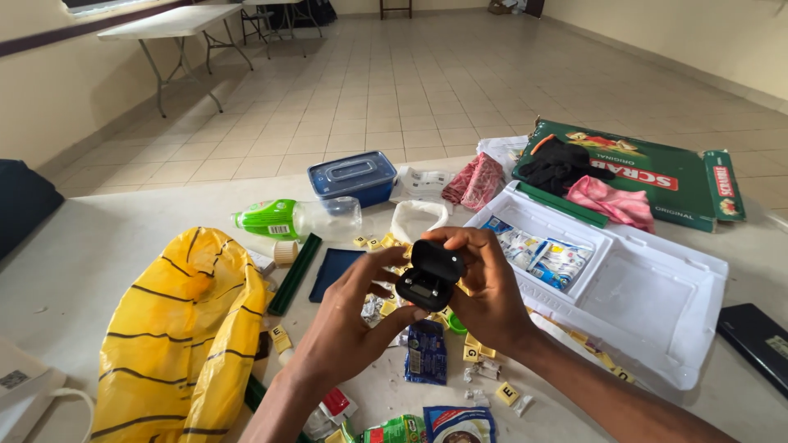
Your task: Sort and organize various small household items and game pieces on a table.
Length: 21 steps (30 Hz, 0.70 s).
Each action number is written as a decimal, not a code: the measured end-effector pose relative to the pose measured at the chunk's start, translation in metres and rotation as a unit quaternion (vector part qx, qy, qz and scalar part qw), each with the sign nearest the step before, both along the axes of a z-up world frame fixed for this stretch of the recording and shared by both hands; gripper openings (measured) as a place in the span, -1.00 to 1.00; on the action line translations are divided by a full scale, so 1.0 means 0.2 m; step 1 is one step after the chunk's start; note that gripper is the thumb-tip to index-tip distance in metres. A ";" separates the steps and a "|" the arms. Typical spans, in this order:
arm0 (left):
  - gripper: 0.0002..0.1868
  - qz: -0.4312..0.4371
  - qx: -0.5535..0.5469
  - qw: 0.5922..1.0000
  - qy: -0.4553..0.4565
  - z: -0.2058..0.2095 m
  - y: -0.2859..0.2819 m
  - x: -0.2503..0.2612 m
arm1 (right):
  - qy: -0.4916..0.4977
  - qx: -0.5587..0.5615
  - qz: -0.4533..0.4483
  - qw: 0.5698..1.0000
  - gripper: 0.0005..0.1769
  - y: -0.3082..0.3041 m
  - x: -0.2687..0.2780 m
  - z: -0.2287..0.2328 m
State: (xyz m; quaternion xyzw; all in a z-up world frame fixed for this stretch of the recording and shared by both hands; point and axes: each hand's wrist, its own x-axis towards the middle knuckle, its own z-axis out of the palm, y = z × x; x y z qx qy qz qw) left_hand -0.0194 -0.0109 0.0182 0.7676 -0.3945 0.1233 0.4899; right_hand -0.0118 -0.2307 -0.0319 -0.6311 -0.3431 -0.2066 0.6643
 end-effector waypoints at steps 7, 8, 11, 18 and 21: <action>-0.40 0.018 -0.076 0.989 0.124 -0.05 -0.01 0.05 | -0.038 -0.116 -0.021 0.992 -0.41 0.02 -0.04 0.06; -0.57 0.054 -0.079 0.989 0.109 -0.07 -0.01 0.06 | -0.039 -0.145 -0.029 0.988 -0.40 0.04 -0.06 0.09; -0.77 0.100 -0.093 0.984 0.116 -0.11 0.02 0.11 | -0.016 -0.180 -0.040 0.983 -0.37 0.06 -0.07 0.08; -0.63 0.086 -0.020 0.985 0.148 -0.03 0.02 0.07 | 0.092 -0.175 -0.035 0.980 -0.32 0.06 -0.07 0.08; -0.63 0.021 -0.043 0.983 0.174 -0.01 0.02 0.05 | 0.060 -0.184 -0.008 0.981 -0.27 0.07 -0.09 0.12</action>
